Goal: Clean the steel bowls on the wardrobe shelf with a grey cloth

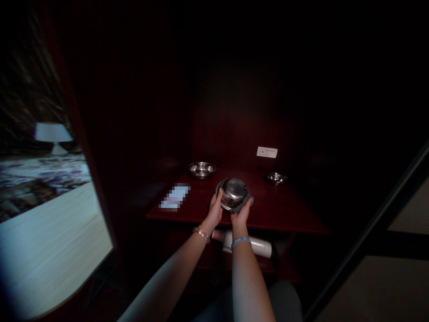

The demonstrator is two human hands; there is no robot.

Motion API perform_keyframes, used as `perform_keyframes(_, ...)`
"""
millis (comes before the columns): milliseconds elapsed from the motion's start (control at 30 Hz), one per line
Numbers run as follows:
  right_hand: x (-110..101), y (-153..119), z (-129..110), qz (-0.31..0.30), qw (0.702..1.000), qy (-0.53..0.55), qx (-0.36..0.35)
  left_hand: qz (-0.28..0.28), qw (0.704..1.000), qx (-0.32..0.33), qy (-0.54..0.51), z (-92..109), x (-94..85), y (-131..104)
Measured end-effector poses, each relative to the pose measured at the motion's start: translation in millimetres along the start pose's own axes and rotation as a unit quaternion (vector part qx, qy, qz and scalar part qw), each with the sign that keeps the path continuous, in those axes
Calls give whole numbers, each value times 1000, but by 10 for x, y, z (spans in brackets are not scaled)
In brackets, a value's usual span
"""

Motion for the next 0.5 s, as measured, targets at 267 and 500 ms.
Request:
perform_keyframes(267,6,-6,-11,11,1000,21,21,13,999,-11,-31,32,24,-14)
perform_keyframes(500,18,-8,-13,-4,1000,6,9,17,998,-23,-58,38,33,-9)
Point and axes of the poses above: each hand's wrist, its own y-axis towards the middle knuckle, its own x-axis out of the palm, z = x × y, the point moved 2 cm from there along y, towards the middle knuckle, and after that the axes turned 14 degrees about -y, right-handed, at the moved point
